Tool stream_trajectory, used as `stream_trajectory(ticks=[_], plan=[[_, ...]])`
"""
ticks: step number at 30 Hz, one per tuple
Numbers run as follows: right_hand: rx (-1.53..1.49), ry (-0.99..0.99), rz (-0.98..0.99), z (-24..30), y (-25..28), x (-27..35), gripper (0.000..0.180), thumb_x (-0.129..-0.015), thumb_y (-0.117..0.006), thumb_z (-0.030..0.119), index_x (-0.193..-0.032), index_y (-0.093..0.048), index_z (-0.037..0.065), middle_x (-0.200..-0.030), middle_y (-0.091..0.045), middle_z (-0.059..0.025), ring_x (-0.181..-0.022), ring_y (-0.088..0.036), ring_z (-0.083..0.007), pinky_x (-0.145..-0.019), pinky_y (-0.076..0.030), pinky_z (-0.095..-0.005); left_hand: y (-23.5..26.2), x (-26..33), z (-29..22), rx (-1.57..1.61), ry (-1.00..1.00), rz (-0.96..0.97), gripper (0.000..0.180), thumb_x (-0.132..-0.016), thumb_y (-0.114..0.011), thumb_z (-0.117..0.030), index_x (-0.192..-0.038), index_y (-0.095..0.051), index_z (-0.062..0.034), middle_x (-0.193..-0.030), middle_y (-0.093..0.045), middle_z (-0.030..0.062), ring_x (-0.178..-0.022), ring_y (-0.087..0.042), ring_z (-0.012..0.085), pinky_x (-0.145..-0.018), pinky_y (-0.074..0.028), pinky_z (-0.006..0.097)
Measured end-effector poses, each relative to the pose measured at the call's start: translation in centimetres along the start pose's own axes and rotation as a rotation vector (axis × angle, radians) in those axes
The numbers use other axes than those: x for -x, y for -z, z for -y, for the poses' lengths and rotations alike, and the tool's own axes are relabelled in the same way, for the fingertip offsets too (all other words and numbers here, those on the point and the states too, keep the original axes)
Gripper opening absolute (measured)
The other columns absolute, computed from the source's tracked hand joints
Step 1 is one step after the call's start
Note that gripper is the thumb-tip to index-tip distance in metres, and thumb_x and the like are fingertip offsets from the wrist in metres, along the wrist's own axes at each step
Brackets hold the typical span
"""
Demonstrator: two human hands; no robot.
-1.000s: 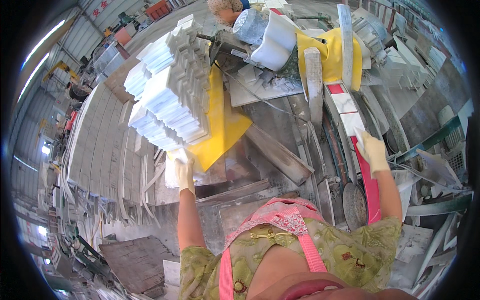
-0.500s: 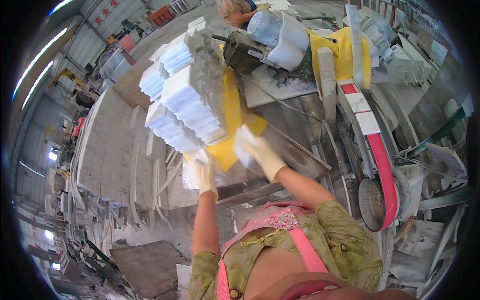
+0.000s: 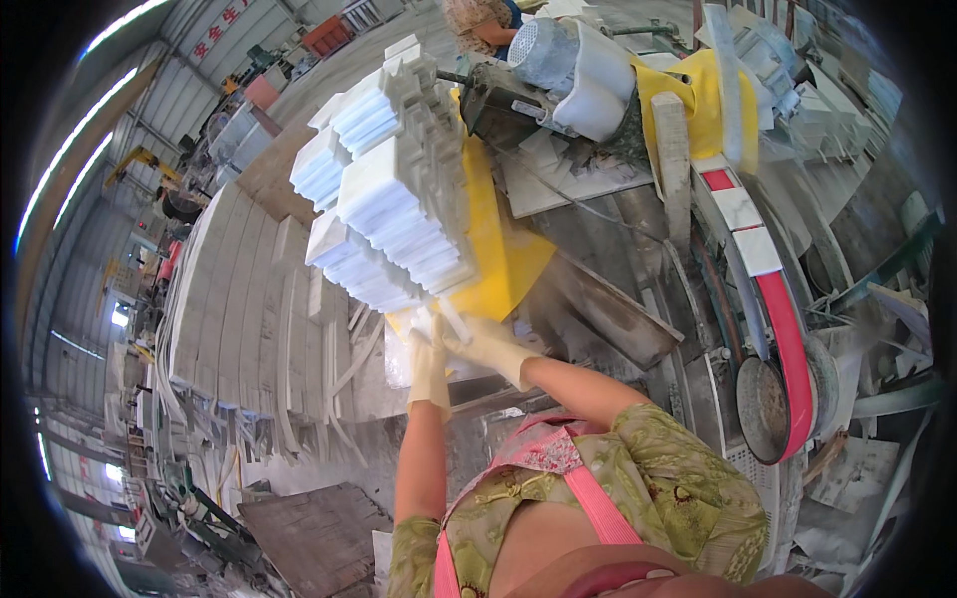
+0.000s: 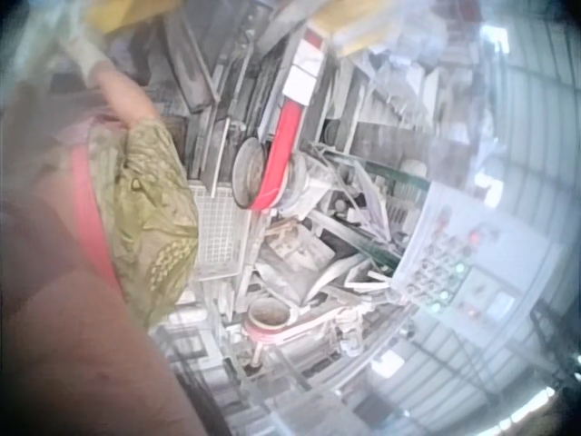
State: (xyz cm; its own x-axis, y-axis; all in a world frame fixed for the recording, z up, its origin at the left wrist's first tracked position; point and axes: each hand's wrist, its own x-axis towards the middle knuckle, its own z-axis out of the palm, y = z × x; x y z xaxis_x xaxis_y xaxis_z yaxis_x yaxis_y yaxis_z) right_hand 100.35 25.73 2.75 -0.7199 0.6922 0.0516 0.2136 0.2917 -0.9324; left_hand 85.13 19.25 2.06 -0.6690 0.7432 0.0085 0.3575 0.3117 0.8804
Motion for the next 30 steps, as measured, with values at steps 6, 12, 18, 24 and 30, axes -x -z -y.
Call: stream_trajectory(ticks=[6, 12, 18, 24, 30], plan=[[0.302, 0.132, 0.199, 0.3, 2.6, 1.2, 0.075, -0.09, -0.064, 0.054, -0.141, -0.043, 0.002, -0.117, -0.066, -0.0255, -0.102, -0.066, -0.0408, -0.09, -0.051, -0.0474, 2.2, 0.0, -3.5, -0.177, 0.212, 0.173, 0.085, -0.083, -0.076, -0.058, -0.126, -0.053, 0.0125, -0.11, -0.065, 0.0194, -0.097, -0.066, 0.0245, -0.079, -0.053, 0.036], [0.709, 0.313, 0.183, -0.6, 1.9, 0.2, 0.041, -0.09, -0.066, 0.035, -0.11, -0.064, -0.001, -0.091, -0.073, -0.0152, -0.081, -0.072, -0.0348, -0.073, -0.056, -0.0494, -0.3, 4.0, -8.0, -0.263, 0.314, -0.038, 0.088, -0.075, -0.081, -0.052, -0.128, -0.053, 0.0119, -0.116, -0.066, 0.0257, -0.109, -0.064, 0.0325, -0.091, -0.05, 0.038], [0.539, 0.413, -0.045, -3.6, 0.0, -0.7, 0.028, -0.09, -0.06, 0.024, -0.099, -0.068, -0.001, -0.087, -0.073, -0.0165, -0.072, -0.072, -0.0365, -0.071, -0.056, -0.0508, -1.0, 3.5, -7.0, -0.331, 0.237, -0.122, 0.089, -0.071, -0.081, -0.055, -0.125, -0.054, 0.0102, -0.112, -0.067, 0.0247, -0.103, -0.067, 0.0318, -0.086, -0.052, 0.04], [0.188, 0.227, -0.166, -3.4, -1.3, 0.4, 0.034, -0.088, -0.063, 0.026, -0.106, -0.067, -0.003, -0.091, -0.072, -0.0191, -0.086, -0.071, -0.0354, -0.083, -0.055, -0.0486, -0.8, 1.9, -5.5, -0.177, 0.213, -0.021, 0.071, -0.074, -0.08, -0.043, -0.105, -0.058, 0.0169, -0.093, -0.069, 0.0215, -0.09, -0.068, 0.0317, -0.076, -0.054, 0.037], [0.573, 0.714, -0.202, -2.6, 5.5, 2.2, 0.036, -0.087, -0.064, 0.031, -0.105, -0.068, 0.001, -0.106, -0.069, -0.0174, -0.114, -0.059, -0.0333, -0.103, -0.045, -0.0446, -1.6, 3.8, -7.2, -0.232, 0.195, -0.184, 0.066, -0.077, -0.077, -0.032, -0.121, -0.055, 0.0111, -0.116, -0.065, 0.0261, -0.106, -0.064, 0.0327, -0.09, -0.051, 0.042]])
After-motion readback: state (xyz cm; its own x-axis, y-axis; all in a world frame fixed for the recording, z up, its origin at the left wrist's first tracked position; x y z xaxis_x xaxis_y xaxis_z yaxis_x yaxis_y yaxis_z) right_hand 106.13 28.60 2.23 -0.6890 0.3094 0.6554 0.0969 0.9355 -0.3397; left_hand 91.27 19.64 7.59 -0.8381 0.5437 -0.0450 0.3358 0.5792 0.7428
